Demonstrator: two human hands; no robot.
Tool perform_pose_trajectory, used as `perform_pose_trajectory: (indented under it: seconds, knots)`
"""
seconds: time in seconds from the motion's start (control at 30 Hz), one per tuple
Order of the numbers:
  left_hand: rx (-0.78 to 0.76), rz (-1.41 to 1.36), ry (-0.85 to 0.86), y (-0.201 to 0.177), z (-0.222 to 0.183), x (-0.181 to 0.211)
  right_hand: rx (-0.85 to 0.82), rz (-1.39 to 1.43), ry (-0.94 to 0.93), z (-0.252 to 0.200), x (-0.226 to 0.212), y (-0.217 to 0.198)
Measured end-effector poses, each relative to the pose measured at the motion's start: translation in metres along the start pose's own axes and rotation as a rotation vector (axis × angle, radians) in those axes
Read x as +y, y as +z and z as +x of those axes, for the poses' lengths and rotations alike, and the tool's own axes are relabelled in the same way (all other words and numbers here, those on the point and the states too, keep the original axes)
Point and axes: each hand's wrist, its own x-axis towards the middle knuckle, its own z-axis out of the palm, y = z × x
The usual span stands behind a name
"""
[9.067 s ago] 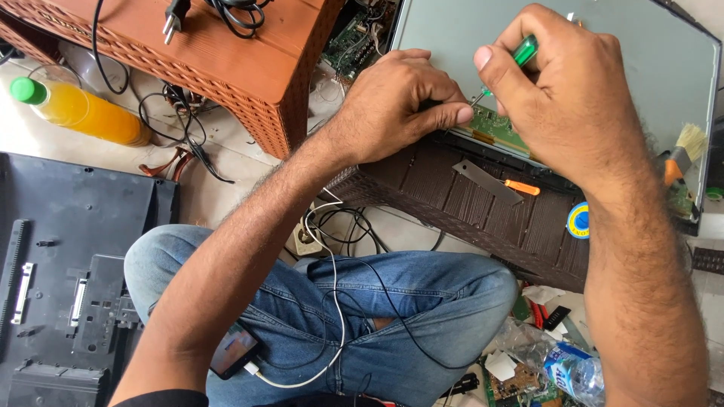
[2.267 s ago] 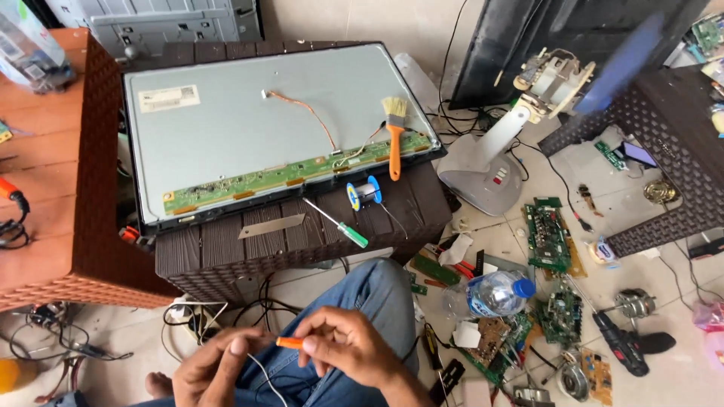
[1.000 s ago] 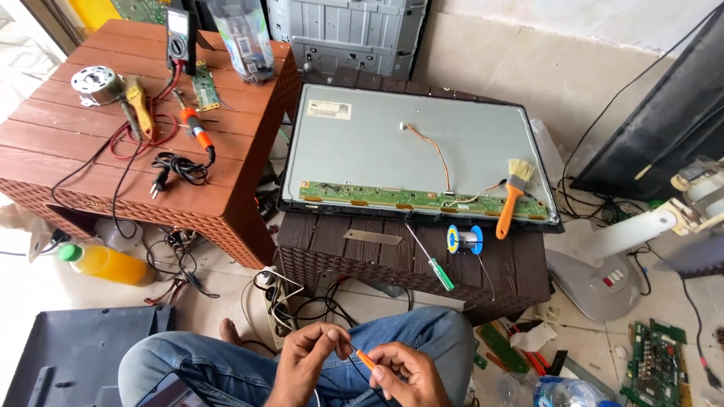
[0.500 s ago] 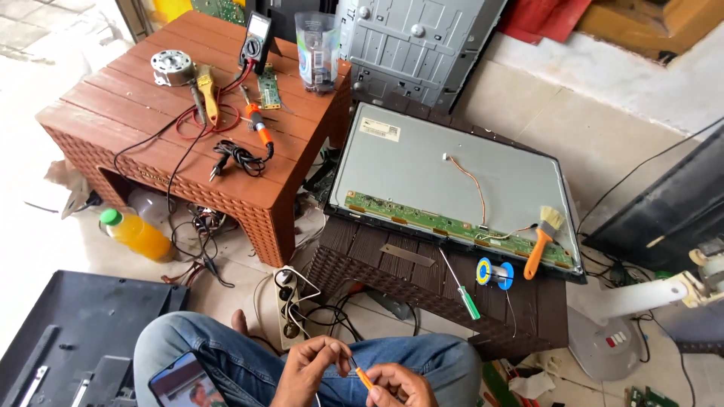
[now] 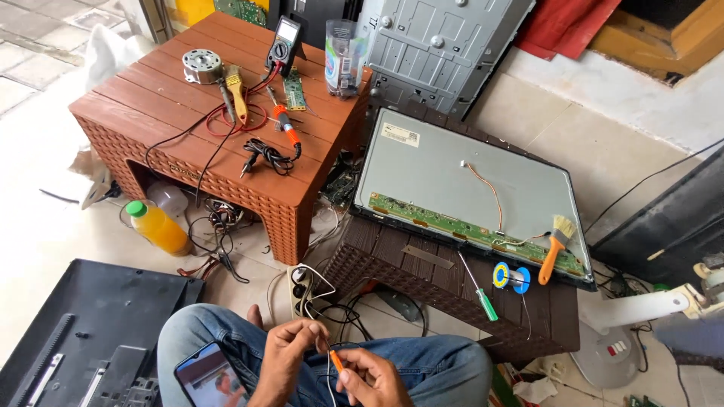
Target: Repairing an LCD television panel by testing circuits with a multimeter, stripping wires, and using a screwdriver.
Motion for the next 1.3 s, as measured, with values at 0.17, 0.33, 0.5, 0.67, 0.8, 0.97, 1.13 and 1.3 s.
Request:
perform_pose_trajectory:
  seconds: [0.17, 0.33, 0.5, 0.67, 0.8, 0.97, 1.13, 1.3]
  knots:
    - [0.050, -0.048, 0.085, -0.022, -0.003, -0.001, -0.092, -0.014, -0.018, 0.007, -0.017, 0.021]
    - [0.090, -0.029, 0.081, -0.042, -0.007, -0.008, -0.120, 0.015, -0.020, 0.008, -0.019, 0.035]
    - [0.103, -0.037, 0.056, -0.038, -0.012, -0.006, -0.162, 0.085, 0.055, 0.002, -0.025, 0.044]
    - [0.041, 0.117, 0.078, -0.030, -0.009, -0.010, -0.132, 0.364, 0.097, 0.007, 0.041, 0.033]
    - [-0.024, 0.089, 0.078, -0.019, -0.007, -0.008, -0.115, 0.488, 0.115, 0.007, 0.052, 0.029]
    - [-0.042, 0.119, 0.118, -0.005, -0.006, 0.000, 0.082, 0.422, 0.033, 0.011, 0.062, 0.023]
    - [-0.047, 0.124, 0.128, 0.008, -0.006, 0.009, 0.074, 0.400, 0.004, 0.012, 0.068, 0.003]
    - [-0.031, 0.144, 0.138, 0.017, -0.005, 0.013, 0.078, 0.343, 0.024, 0.012, 0.074, -0.006]
